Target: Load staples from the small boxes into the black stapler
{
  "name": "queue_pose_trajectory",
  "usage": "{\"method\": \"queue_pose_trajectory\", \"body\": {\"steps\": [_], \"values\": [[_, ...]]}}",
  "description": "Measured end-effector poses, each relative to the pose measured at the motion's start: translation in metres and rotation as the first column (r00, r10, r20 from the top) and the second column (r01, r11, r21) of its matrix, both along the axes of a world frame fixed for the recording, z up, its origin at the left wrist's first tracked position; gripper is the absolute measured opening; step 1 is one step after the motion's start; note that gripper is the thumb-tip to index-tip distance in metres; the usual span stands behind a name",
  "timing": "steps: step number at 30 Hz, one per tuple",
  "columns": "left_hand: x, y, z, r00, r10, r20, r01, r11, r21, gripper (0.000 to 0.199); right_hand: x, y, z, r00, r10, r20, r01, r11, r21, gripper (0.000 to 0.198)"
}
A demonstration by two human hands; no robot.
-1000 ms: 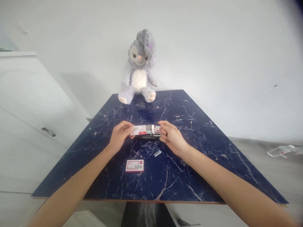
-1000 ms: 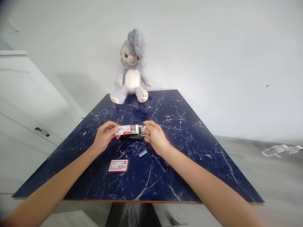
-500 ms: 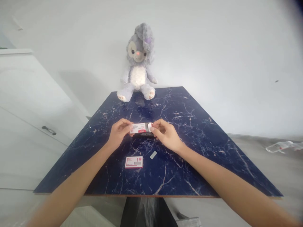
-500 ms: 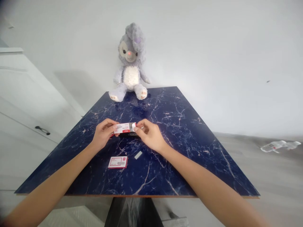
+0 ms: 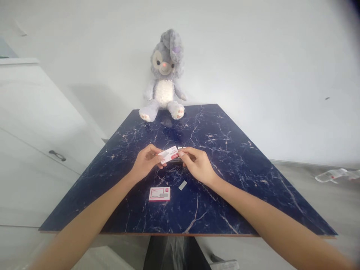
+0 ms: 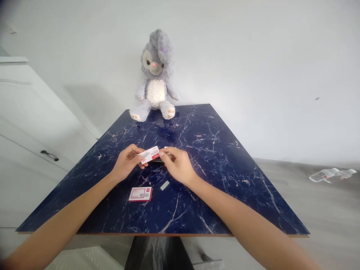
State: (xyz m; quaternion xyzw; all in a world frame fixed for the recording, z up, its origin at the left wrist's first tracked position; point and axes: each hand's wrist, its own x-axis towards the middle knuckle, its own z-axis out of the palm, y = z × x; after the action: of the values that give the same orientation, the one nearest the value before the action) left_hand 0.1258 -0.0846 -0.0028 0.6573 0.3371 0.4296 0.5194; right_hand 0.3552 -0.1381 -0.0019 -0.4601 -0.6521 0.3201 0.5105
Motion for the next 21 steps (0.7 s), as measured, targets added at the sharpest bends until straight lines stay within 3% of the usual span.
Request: {"method": "queue_pose_trajectory", "body": {"steps": [4, 8, 11, 14, 18, 21], "values": [[-0.003, 0.003, 0.000, 0.999, 0.017, -0.043, -0.015, 0.999, 0.032, 0.030, 0.006, 0.003, 0.005, 0.980, 0.067, 0.188, -0.077, 0.996, 0.049, 0.026], [-0.010, 0.004, 0.005, 0.989, 0.003, -0.149, 0.013, 0.994, 0.107, 0.024, 0.013, 0.003, 0.012, 0.900, 0.077, 0.429, -0.138, 0.984, 0.113, 0.016], [-0.012, 0.001, 0.010, 0.928, -0.085, -0.364, 0.141, 0.982, 0.129, 0.021, 0.021, 0.000, 0.020, 0.756, 0.176, 0.631, -0.282, 0.957, 0.071, 0.010], [-0.012, -0.002, 0.013, 0.840, -0.128, -0.528, 0.233, 0.963, 0.136, 0.018, 0.031, 0.000, 0.025, 0.624, 0.332, 0.707, -0.390, 0.917, -0.086, 0.009], [-0.009, -0.001, 0.012, 0.752, 0.021, -0.659, 0.247, 0.918, 0.310, 0.017, 0.037, 0.002, 0.021, 0.589, 0.528, 0.611, -0.460, 0.841, -0.284, 0.013], [-0.009, 0.001, 0.009, 0.773, 0.198, -0.603, 0.130, 0.880, 0.456, 0.018, 0.034, 0.002, 0.015, 0.569, 0.544, 0.616, -0.480, 0.828, -0.288, 0.023]]}}
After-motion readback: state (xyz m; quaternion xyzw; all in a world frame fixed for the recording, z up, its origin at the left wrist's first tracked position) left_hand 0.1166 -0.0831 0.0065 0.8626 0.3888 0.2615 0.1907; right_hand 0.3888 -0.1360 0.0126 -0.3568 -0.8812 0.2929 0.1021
